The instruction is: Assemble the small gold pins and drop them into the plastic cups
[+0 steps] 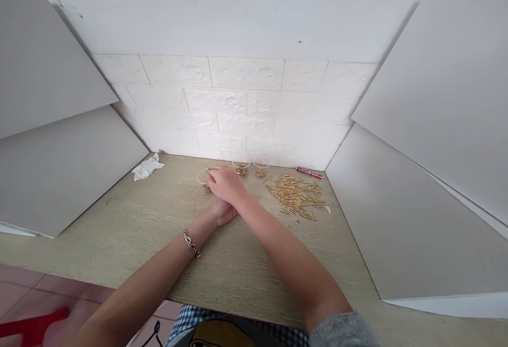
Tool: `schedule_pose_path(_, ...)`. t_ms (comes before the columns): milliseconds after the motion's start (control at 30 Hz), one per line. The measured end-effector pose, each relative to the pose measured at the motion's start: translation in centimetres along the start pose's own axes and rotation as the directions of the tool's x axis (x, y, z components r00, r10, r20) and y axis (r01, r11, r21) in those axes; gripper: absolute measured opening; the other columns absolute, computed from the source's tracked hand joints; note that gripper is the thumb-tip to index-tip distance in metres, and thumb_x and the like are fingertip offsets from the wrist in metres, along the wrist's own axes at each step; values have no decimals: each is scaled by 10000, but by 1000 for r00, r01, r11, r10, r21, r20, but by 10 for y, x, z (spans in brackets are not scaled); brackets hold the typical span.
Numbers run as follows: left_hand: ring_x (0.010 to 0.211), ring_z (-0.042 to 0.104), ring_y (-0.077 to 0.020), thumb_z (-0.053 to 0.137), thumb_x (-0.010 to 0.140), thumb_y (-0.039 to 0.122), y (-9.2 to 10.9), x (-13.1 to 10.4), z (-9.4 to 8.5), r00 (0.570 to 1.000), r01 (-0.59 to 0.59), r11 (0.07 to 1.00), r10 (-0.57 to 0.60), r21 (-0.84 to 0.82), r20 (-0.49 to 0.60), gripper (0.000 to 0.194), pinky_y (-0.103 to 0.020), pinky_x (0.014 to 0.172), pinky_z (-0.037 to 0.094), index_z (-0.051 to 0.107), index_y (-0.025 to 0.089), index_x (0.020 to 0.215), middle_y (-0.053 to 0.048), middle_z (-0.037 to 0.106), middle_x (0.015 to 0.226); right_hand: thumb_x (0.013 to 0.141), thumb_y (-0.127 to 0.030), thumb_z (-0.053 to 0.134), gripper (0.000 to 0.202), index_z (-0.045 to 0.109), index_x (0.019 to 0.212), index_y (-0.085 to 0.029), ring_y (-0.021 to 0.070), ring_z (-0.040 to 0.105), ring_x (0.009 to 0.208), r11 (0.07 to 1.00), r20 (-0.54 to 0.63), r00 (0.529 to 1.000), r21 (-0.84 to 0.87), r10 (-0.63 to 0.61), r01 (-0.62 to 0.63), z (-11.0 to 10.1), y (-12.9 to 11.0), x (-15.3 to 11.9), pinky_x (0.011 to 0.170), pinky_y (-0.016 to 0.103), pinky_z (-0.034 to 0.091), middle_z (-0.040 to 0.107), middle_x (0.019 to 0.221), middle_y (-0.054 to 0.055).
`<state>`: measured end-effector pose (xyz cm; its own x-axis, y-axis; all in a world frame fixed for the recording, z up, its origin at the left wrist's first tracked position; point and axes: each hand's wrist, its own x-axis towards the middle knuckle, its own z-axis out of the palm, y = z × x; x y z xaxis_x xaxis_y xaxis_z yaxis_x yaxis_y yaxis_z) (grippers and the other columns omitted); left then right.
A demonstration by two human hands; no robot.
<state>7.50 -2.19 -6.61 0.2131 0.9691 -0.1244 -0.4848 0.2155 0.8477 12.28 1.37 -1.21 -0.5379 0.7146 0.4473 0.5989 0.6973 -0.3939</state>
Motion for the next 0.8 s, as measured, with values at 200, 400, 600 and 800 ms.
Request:
schedule_pose_path(200,770,562,-160,406,853,247,0,-2,3,991,128,983,-124,-130,42,202,-259,671,434,597,190,825,-27,618,749,861,-209,396,283,647,992,-200,207,540,1050,995,71,997,-96,-13,20,8,-5,6,1006,438,251,607,1141,60)
schedule_pose_path(400,771,569,-162,425,845,254,-1,-1,2,993,113,983,-107,-147,49,183,-254,647,428,597,195,867,-27,625,765,858,-241,424,280,612,1064,-219,209,501,1113,997,67,998,-82,-6,11,11,0,1,1049,494,136,568,1202,64)
schedule_pose_path(600,726,560,-152,472,825,257,-3,1,-2,990,114,988,-104,-107,93,149,-265,664,427,584,160,811,-45,619,737,856,-240,440,224,657,895,-204,189,563,978,997,50,999,-76,17,-13,15,3,3,1035,463,154,657,1006,64)
schedule_pose_path(800,716,541,-153,539,781,292,-3,2,-2,989,125,986,-115,-115,92,146,-279,667,435,579,156,812,-50,611,750,867,-246,425,238,660,867,-209,188,574,938,997,61,997,-74,42,-37,12,0,4,1033,481,129,663,974,64)
